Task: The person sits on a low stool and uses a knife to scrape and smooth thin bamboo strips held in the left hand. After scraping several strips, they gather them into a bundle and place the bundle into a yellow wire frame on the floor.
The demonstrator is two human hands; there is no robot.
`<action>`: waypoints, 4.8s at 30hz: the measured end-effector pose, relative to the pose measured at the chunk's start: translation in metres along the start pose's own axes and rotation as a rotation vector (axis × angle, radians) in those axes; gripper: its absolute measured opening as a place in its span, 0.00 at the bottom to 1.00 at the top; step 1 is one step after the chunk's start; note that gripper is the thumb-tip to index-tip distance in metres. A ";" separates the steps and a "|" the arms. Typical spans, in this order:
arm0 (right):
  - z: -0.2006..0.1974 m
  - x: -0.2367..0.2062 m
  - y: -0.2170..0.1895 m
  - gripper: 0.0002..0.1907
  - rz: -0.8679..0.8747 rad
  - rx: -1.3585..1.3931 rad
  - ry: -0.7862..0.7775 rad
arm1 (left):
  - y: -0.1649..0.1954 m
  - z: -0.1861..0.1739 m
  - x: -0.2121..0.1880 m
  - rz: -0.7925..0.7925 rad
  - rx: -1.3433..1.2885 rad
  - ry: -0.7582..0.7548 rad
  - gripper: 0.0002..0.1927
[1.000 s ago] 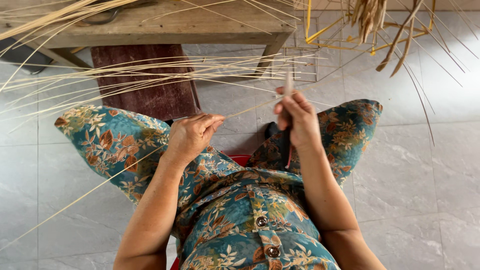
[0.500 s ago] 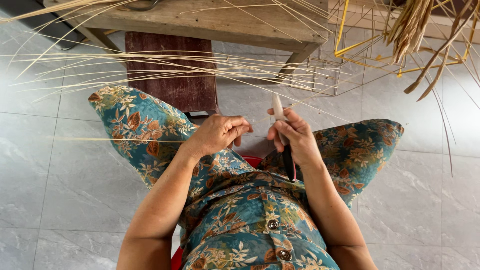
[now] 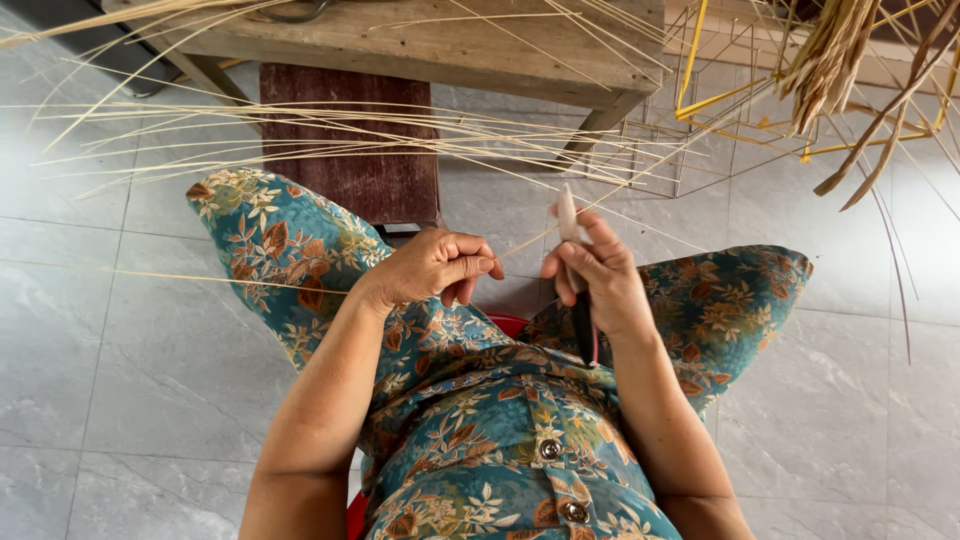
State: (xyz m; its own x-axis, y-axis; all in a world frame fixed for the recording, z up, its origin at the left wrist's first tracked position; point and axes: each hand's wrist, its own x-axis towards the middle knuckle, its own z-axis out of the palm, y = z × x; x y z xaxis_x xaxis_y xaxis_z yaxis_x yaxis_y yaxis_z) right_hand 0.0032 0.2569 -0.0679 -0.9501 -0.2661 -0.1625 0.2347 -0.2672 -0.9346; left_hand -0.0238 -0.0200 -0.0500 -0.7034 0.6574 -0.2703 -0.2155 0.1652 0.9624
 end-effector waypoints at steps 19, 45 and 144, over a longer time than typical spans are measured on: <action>0.011 -0.001 0.001 0.18 0.074 -0.098 0.070 | -0.006 0.008 0.006 -0.113 0.217 0.155 0.11; -0.117 0.055 0.041 0.15 0.145 0.175 0.321 | -0.016 -0.209 0.033 -0.184 1.288 0.480 0.07; 0.045 0.015 -0.021 0.22 0.059 0.078 -0.103 | 0.060 0.003 -0.059 0.233 0.708 0.636 0.07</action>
State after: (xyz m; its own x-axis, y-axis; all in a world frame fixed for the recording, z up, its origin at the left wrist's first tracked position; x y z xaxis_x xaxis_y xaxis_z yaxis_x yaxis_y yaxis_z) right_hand -0.0067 0.2170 -0.0361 -0.9091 -0.3759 -0.1797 0.3089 -0.3187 -0.8961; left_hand 0.0067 -0.0464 0.0241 -0.9554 0.2446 0.1654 0.2854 0.6214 0.7297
